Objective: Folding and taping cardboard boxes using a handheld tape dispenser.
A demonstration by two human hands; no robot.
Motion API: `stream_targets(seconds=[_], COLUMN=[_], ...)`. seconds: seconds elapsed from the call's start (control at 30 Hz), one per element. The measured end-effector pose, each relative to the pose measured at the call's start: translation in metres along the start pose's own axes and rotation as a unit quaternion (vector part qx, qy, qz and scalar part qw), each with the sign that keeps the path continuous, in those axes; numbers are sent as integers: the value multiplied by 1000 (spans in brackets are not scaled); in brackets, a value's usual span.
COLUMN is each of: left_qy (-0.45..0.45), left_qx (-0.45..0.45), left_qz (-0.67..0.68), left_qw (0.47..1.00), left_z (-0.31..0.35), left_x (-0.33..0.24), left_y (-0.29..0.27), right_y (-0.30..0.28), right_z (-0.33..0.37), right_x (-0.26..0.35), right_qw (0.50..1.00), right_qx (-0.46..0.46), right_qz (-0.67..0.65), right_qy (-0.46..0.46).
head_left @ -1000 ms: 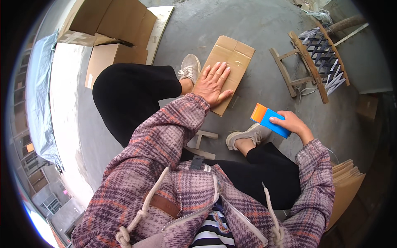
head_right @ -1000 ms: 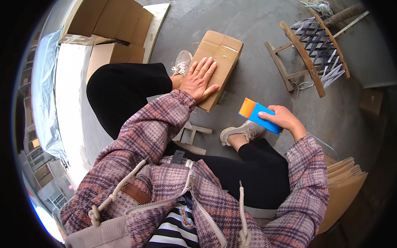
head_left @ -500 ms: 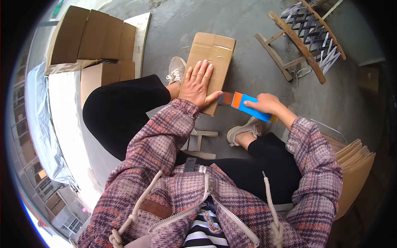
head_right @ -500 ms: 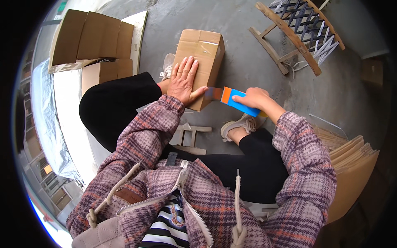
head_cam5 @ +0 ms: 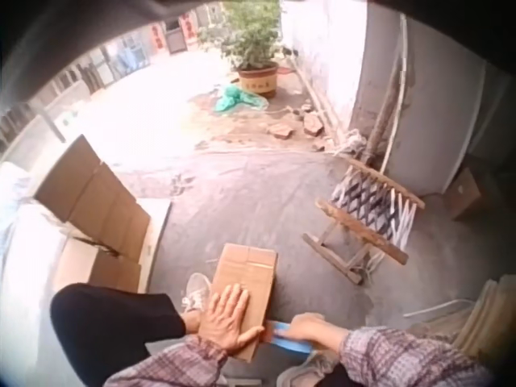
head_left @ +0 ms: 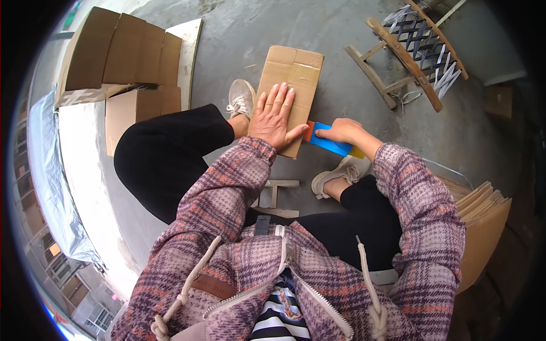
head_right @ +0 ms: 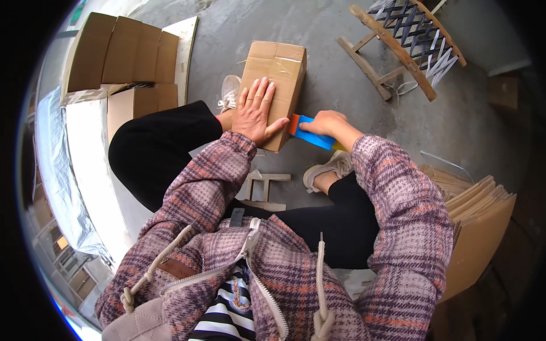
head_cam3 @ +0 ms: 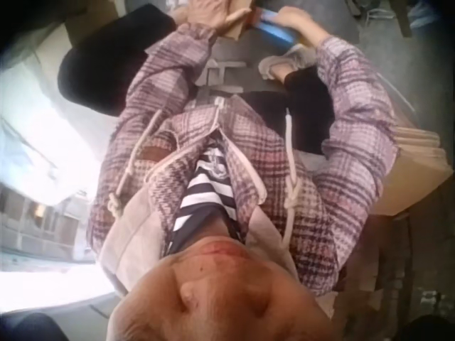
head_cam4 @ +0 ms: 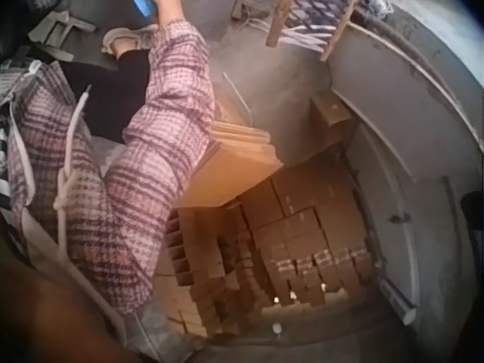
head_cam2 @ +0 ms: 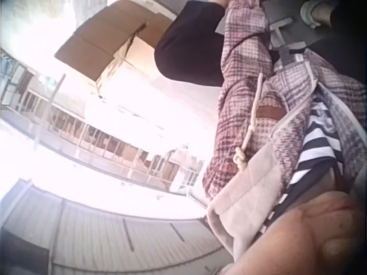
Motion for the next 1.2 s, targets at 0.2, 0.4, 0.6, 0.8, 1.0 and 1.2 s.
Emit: stream_targets(seconds=[0.2,0.4,0.6,0.8,1.0,1.2], left_qy=[11,2,25,3,-3,-45], left_qx=[-43,-128,-156,-120,-71,-170], left_qz=[55,121,152,111,67,165], left_qw=[997,984,976,987,995,970], left_z=[7,20,13,13,14,11], left_x=[4,1,-2,4,13,18], left_y=[-9,16,21,10,3,8], right_y=[-4,3,27,-42,-130,-184], right_z=[-4,-32,-61,18,142,125], right_x=[9,2,-5,-23,-60,-110], right_qw=[1000,999,995,993,946,855], right_qx=[12,39,-24,-28,-92,-463], right_qz=[-19,4,88,62,-306,-210], right_qy=[12,10,27,94,-60,102])
Point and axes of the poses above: each hand's wrist, its own z-axis away from the middle knuckle, its own y-axis out of the palm, x = y × z, the point moved 2 cm from there along -z, towards the middle knuckle, and after that the axes turned 12 degrees about y, right-handed, at the moved point
